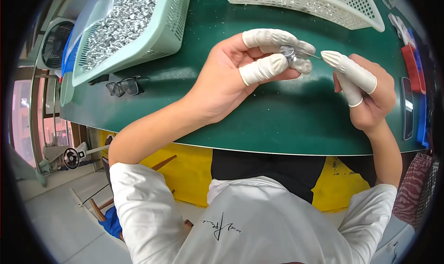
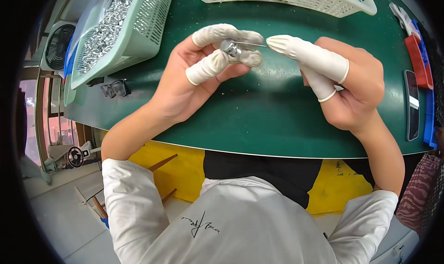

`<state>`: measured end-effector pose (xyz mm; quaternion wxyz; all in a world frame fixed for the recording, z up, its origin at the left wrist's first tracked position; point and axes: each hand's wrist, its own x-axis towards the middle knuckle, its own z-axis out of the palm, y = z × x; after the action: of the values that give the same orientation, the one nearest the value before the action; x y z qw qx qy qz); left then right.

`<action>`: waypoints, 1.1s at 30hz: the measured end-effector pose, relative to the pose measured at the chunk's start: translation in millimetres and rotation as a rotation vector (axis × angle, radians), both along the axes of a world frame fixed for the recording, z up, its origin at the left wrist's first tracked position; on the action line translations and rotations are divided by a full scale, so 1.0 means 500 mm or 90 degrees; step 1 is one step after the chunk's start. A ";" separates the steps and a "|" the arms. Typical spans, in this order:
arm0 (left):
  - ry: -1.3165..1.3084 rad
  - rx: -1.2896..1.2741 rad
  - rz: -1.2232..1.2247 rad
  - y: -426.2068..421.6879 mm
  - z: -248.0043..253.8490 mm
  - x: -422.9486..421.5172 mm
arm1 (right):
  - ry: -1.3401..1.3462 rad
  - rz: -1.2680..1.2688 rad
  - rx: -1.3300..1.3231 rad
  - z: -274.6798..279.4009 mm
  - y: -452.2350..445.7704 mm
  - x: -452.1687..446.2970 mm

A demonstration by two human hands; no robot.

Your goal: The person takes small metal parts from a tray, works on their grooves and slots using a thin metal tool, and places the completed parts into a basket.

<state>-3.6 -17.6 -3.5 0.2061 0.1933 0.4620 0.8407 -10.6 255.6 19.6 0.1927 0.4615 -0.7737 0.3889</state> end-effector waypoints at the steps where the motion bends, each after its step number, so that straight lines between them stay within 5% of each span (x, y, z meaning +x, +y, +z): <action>1: 0.009 -0.004 0.002 0.000 0.000 0.001 | 0.011 0.000 0.010 -0.001 0.002 0.001; 17: -0.031 -0.033 -0.027 -0.005 0.017 0.003 | 0.014 -0.019 0.123 0.040 -0.005 0.029; 33: 0.510 -0.195 0.114 -0.010 0.037 -0.010 | -0.003 -0.003 0.122 0.038 -0.002 0.037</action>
<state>-8.4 -22.3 15.1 -0.0367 0.4305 0.6395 0.6359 8.0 254.7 38.5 0.1467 0.4753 -0.8088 0.3138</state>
